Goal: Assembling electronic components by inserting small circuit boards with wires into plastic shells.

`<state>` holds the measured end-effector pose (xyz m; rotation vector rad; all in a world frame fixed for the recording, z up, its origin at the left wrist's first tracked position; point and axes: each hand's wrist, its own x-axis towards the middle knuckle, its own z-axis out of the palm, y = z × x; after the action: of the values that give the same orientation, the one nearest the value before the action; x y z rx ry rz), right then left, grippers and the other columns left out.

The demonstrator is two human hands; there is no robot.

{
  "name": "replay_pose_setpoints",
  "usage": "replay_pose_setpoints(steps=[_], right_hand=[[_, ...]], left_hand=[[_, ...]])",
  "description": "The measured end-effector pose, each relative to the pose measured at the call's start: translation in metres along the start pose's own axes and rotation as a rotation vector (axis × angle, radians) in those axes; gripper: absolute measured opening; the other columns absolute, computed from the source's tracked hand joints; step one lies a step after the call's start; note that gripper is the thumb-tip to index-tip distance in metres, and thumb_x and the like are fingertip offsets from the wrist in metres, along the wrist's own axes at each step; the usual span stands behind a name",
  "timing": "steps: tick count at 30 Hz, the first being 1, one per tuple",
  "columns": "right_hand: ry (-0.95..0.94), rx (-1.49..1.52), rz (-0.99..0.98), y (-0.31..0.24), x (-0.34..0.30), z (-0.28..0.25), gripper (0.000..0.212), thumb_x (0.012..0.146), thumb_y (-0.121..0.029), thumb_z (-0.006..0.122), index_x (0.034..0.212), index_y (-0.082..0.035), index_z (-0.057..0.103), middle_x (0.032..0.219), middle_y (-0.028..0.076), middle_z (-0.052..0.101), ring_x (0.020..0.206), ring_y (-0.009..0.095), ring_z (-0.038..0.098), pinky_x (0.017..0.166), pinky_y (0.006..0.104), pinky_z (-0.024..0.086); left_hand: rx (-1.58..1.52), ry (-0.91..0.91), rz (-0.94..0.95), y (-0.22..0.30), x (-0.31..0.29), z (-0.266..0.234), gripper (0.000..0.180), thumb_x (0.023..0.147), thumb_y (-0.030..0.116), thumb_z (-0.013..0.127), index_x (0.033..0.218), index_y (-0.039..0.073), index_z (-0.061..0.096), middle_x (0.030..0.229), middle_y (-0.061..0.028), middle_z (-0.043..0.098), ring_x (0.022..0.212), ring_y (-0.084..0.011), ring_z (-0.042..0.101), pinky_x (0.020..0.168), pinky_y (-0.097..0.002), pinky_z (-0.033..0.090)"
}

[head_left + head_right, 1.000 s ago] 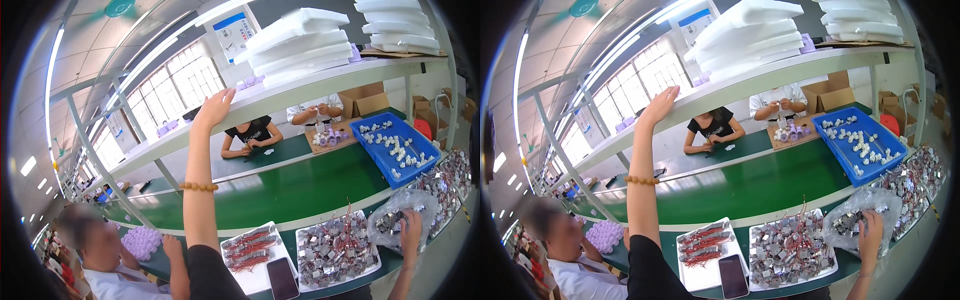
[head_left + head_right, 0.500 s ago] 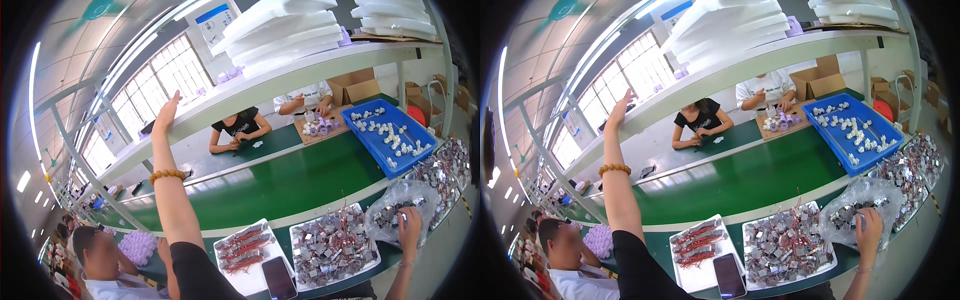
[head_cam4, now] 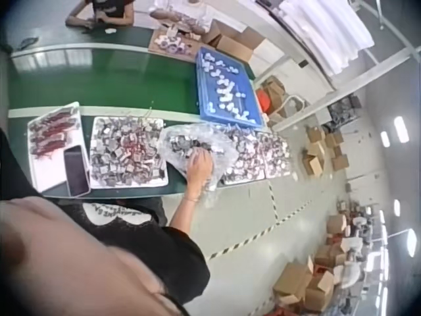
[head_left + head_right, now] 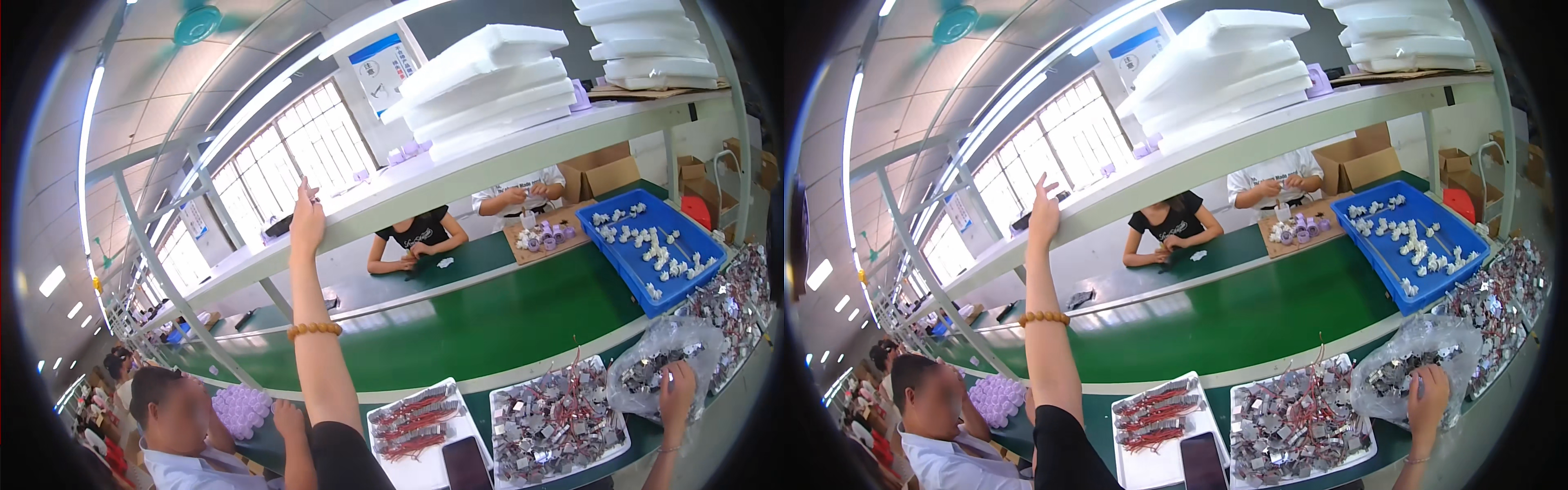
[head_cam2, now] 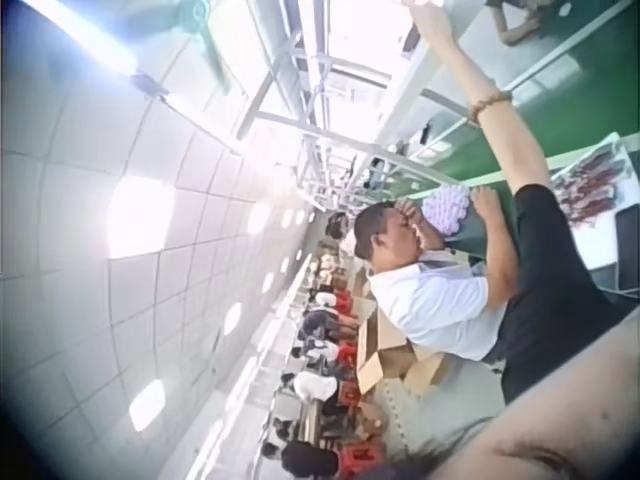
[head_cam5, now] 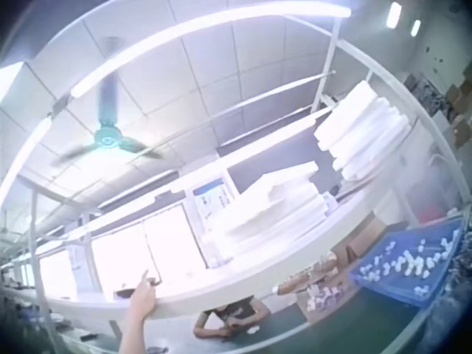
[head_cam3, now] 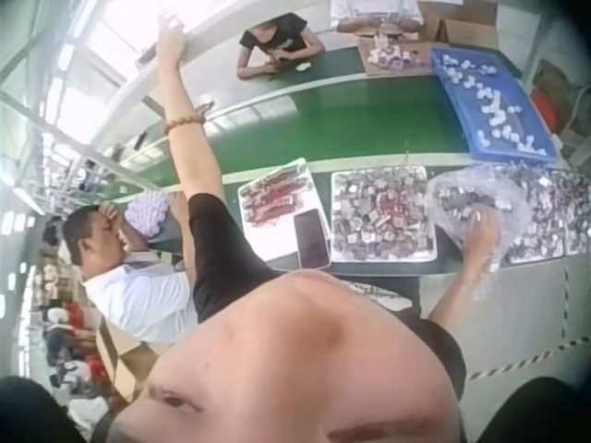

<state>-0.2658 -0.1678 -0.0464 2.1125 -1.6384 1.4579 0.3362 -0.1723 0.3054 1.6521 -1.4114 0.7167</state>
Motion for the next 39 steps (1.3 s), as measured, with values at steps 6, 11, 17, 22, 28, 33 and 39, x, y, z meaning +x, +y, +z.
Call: replay_pose_setpoints(steps=[6,11,17,22,28,33,39], right_hand=[[0.024,0.009,-0.009,0.005,-0.007,-0.002,0.003,0.076,-0.003,0.055,0.077,0.000,0.054,0.080,0.013,0.053,0.077,0.033,0.051,0.069,0.0401,0.039],[-0.008,-0.043,-0.017,0.018,-0.009,-0.001,0.005,0.079,-0.004,0.054,0.078,0.001,0.054,0.078,0.015,0.052,0.075,0.033,0.050,0.067,0.0401,0.039],[-0.035,-0.163,-0.025,0.018,-0.009,0.001,0.012,0.086,-0.008,0.052,0.083,0.002,0.057,0.080,0.016,0.056,0.074,0.033,0.053,0.067,0.0403,0.041],[-0.126,-0.130,-0.071,0.016,-0.001,0.022,0.016,0.089,-0.010,0.049,0.084,0.001,0.058,0.082,0.014,0.059,0.078,0.032,0.055,0.068,0.0383,0.042],[-0.157,-0.109,-0.031,0.016,-0.006,0.020,0.019,0.091,-0.011,0.046,0.082,0.003,0.057,0.076,0.011,0.056,0.069,0.024,0.055,0.065,0.0317,0.043],[-0.120,-0.057,0.008,0.020,-0.010,0.019,0.021,0.092,-0.012,0.047,0.081,0.003,0.057,0.075,0.010,0.057,0.067,0.020,0.056,0.062,0.0299,0.044],[-0.108,-0.091,-0.008,0.018,-0.007,0.016,0.022,0.092,-0.012,0.048,0.080,0.004,0.058,0.074,0.009,0.058,0.066,0.020,0.056,0.061,0.0302,0.044]], left_hand=[[-0.437,0.036,0.048,0.066,-0.069,-0.012,0.059,0.087,0.019,0.043,0.140,0.008,0.019,0.133,-0.0159,0.039,0.121,-0.0271,0.038,0.101,-0.0379,0.028],[-0.565,-0.267,-0.162,0.101,-0.213,-0.041,0.062,0.087,0.015,0.047,0.141,0.006,0.017,0.132,-0.0153,0.039,0.126,-0.0269,0.035,0.106,-0.0366,0.022],[-0.495,-0.605,-0.430,0.108,-0.365,-0.056,0.031,0.090,0.010,0.043,0.117,-0.004,0.050,0.101,-0.0116,0.062,0.096,-0.0167,0.057,0.084,-0.0281,0.042],[-0.534,-0.053,-0.954,0.104,-0.467,-0.054,0.024,0.093,0.011,0.041,0.103,-0.006,0.054,0.082,-0.0085,0.060,0.083,-0.0150,0.057,0.079,-0.0262,0.043],[-0.320,-0.318,-0.968,0.107,-0.501,-0.039,0.023,0.092,0.011,0.043,0.106,-0.001,0.057,0.087,-0.0086,0.062,0.084,-0.0140,0.058,0.073,-0.0251,0.043],[-0.024,-0.346,-0.789,0.105,-0.501,-0.006,0.016,0.083,0.004,0.054,0.099,0.002,0.058,0.090,-0.0112,0.057,0.079,-0.0234,0.053,0.074,-0.0313,0.042],[0.162,-0.330,-0.769,0.080,-0.495,0.014,0.015,0.079,0.008,0.060,0.093,0.002,0.058,0.085,-0.0122,0.055,0.076,-0.0244,0.052,0.070,-0.0335,0.043]])
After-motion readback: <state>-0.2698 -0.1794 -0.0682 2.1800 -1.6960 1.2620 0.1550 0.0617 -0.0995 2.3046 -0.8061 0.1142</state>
